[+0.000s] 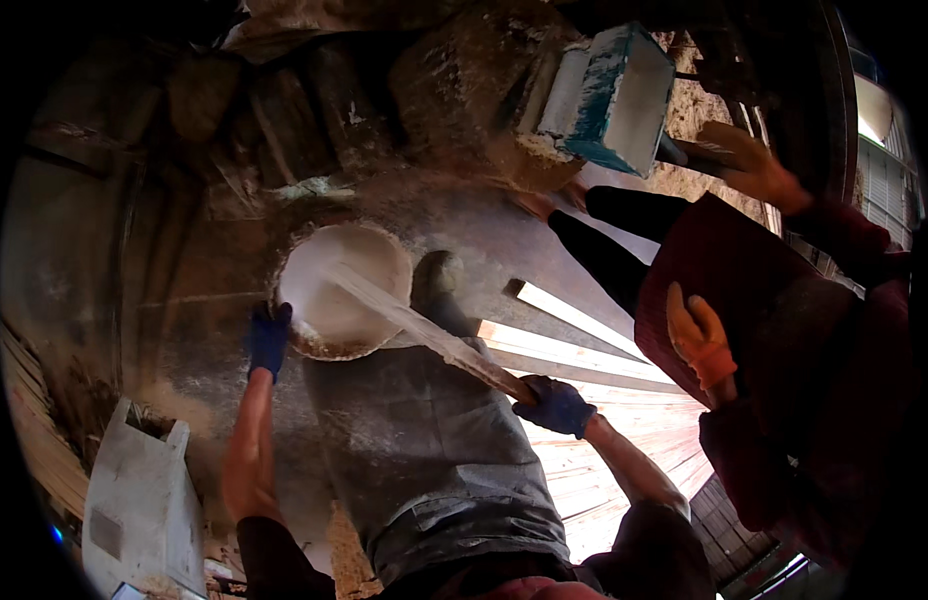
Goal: The person uses a wooden stick to apply a white substance to a large wooden board, then uses a metal bar to spread it evenly. Later, the person uses a paint roller to apply a white finish to a stack of wooden planks.
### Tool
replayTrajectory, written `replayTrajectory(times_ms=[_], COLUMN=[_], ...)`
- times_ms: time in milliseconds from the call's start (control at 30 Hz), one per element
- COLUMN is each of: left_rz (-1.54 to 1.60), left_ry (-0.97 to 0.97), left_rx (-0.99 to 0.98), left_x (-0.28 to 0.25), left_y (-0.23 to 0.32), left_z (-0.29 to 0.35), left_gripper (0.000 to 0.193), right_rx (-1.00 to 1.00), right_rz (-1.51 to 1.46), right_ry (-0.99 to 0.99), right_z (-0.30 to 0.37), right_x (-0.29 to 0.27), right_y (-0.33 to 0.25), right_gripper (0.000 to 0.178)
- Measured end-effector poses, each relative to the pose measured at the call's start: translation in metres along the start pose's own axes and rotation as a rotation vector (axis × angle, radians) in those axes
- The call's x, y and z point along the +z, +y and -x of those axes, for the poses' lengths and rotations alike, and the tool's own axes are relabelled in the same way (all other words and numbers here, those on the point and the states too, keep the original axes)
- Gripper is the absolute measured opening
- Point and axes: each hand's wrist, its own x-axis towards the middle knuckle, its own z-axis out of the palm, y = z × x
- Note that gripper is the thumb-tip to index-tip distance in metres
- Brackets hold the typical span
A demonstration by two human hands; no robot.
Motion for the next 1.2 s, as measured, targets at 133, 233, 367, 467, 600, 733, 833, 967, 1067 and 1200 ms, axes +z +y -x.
replayTrajectory(times_ms=[133,233,367,467,600,733,833,967,1067,1200], left_rz=[-0.178,-0.032,-0.222,-0.105,-0.03,0.182,0.221,0.175,0.231,0.168], left_ry=[-0.004,0.029,0.059,0.065,0.027,0.114,0.117,0.134,0.158,0.283], left_rx=[-0.005,-0.015,-0.061,-0.078,-0.143,-0.025,-0.072,-0.149,-0.218,-0.299], left_x=[0.007,0.016,0.016,-0.009,-0.052,-0.099,-0.143,-0.188,-0.203,-0.202], left_y=[0.062,0.077,0.111,0.134,0.126,0.135,0.164,0.224,0.283,0.365], left_z=[0.027,0.042,0.068,0.093,0.128,0.173,0.208,0.252,0.28,0.308], left_gripper=[0.053,0.049,0.056,0.055,0.051,0.045,0.036,0.03,0.026,0.027], right_rx=[-0.021,0.004,-0.113,-0.212,-0.251,-0.298,-0.35,-0.477,-0.614,-0.653], right_rz=[0.09,0.065,0.078,0.041,0.097,0.087,0.052,0.037,0.016,0.168], right_ry=[0.023,-0.025,0.149,0.251,0.257,0.156,0.09,0.028,0.075,-0.018], right_z=[0.004,0.017,0.049,0.073,0.098,0.14,0.164,0.168,0.165,0.177], right_x=[-0.017,-0.035,-0.016,-0.004,0.001,-0.018,-0.043,-0.073,-0.109,-0.182], right_y=[0.006,0.008,0.019,0.024,0.015,-0.009,-0.03,-0.036,-0.03,-0.004], right_gripper=[0.047,0.044,0.047,0.038,0.028,0.034,0.047,0.051,0.046,0.045])
